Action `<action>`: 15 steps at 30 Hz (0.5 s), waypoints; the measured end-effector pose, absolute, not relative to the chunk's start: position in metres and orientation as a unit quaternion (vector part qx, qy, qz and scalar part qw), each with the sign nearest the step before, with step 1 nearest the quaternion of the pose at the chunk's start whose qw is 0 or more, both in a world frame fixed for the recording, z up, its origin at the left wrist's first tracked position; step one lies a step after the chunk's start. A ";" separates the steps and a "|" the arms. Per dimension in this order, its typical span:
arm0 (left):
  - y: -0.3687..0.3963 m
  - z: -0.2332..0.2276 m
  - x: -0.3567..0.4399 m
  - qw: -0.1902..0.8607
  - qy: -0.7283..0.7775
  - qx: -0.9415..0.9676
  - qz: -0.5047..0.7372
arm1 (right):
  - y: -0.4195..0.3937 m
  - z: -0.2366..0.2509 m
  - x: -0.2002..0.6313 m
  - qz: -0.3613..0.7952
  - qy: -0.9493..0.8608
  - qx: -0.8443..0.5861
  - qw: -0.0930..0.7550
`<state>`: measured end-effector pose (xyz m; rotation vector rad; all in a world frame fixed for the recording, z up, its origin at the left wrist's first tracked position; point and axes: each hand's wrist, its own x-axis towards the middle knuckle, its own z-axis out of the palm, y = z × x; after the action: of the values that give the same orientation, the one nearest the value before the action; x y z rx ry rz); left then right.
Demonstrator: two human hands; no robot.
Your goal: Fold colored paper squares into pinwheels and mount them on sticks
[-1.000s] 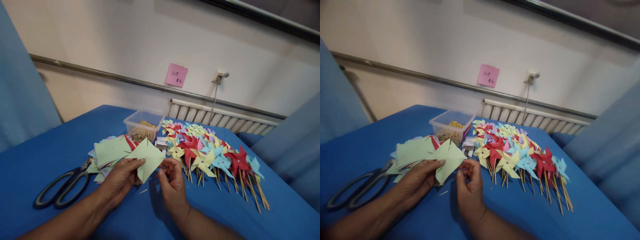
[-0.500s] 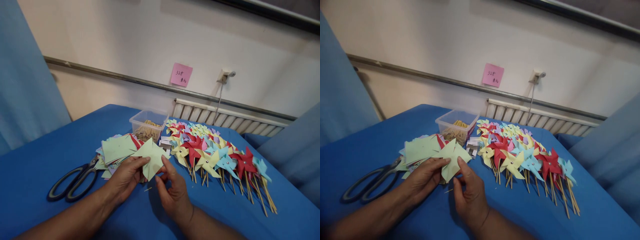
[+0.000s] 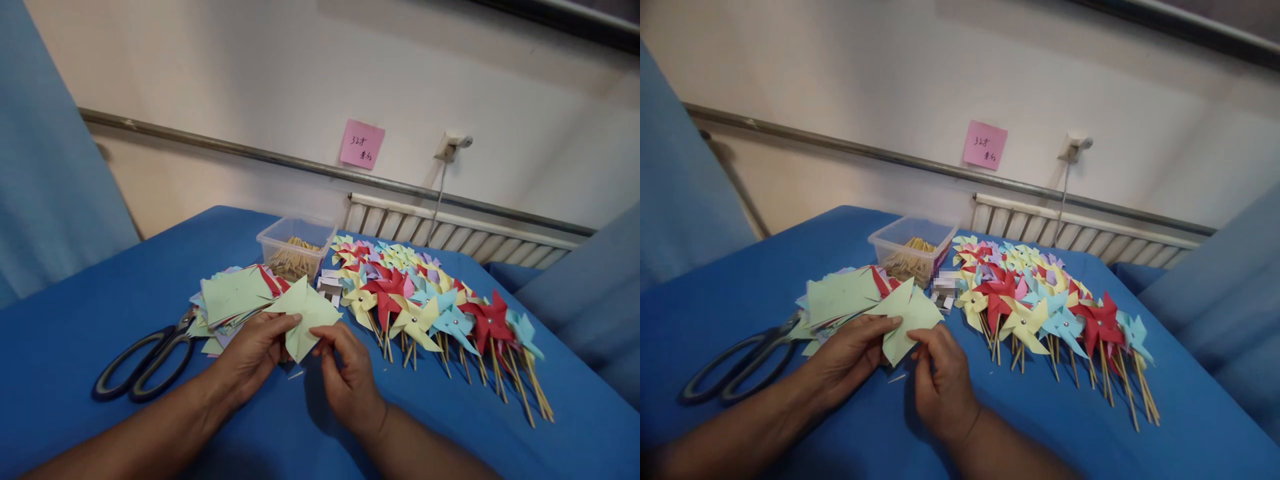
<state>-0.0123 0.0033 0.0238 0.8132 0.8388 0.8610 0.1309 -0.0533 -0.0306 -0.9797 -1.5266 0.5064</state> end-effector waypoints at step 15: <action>0.004 0.013 -0.014 0.750 0.383 0.383 0.380 | -0.051 -0.035 0.130 0.197 -0.634 -0.466 0.585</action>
<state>-0.0138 0.0040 0.0130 0.8378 0.8360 0.8305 0.1299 -0.0507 -0.0348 -1.0884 -1.4792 0.4594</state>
